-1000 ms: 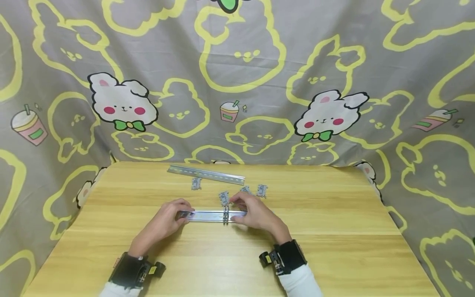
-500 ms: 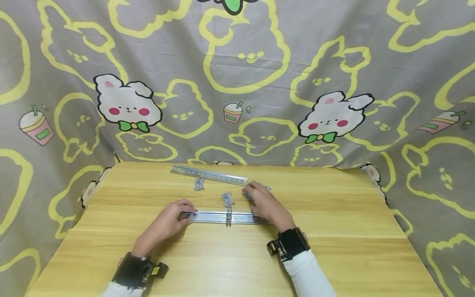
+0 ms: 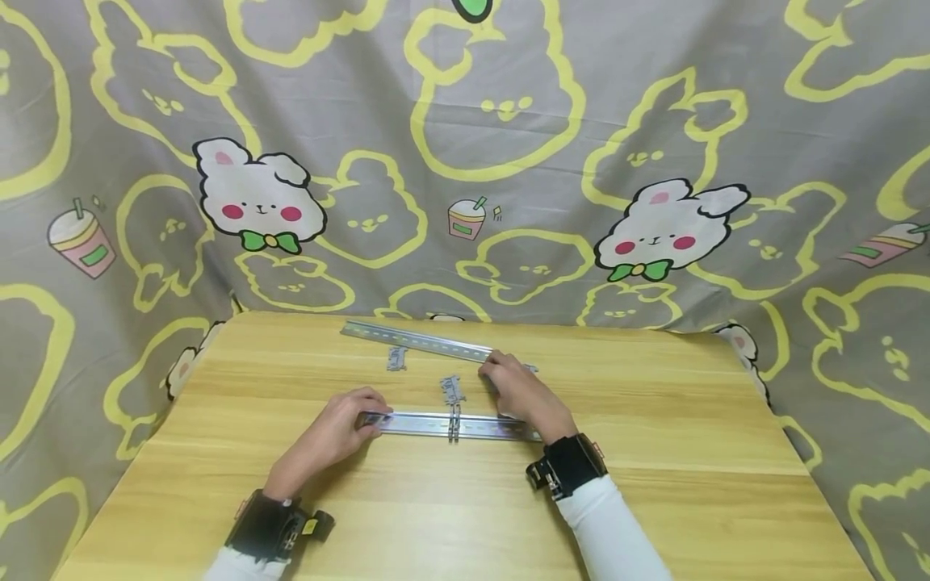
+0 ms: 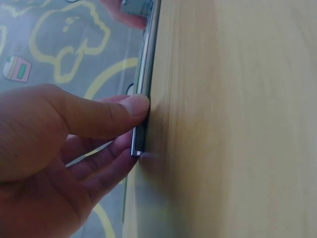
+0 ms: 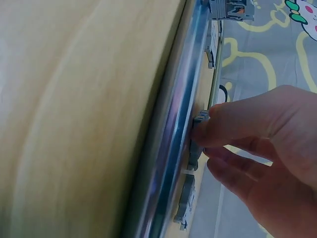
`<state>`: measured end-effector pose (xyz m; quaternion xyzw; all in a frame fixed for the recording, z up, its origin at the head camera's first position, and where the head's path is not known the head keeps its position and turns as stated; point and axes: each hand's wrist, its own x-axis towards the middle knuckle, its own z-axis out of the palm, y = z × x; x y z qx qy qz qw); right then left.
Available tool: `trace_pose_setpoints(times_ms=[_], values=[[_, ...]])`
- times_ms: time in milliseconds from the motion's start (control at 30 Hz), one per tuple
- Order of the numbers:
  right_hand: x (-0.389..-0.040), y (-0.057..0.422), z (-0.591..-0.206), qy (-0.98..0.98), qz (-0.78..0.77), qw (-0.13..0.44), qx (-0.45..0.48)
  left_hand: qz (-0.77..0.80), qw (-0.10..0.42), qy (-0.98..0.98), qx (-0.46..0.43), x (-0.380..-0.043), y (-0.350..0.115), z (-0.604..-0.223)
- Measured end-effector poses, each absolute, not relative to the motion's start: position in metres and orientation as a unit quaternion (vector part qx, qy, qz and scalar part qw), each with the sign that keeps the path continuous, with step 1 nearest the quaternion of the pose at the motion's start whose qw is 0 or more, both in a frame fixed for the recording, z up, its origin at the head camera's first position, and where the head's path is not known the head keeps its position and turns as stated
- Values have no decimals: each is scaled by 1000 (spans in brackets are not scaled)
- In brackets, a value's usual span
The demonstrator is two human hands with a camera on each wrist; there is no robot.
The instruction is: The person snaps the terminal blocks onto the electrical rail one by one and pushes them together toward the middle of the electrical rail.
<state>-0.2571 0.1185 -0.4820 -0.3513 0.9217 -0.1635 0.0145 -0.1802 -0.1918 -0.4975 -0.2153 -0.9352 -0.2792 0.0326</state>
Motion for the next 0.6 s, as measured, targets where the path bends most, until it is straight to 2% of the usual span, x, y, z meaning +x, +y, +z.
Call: trace_pose_setpoints(times_ms=[367, 600], values=[[-247, 122, -471, 923, -167, -3, -347, -283, 27, -935, -213, -179, -192, -497], [-227, 144, -463, 928, -235, 6, -288, -283, 31, -935, -212, -179, -192, -497]])
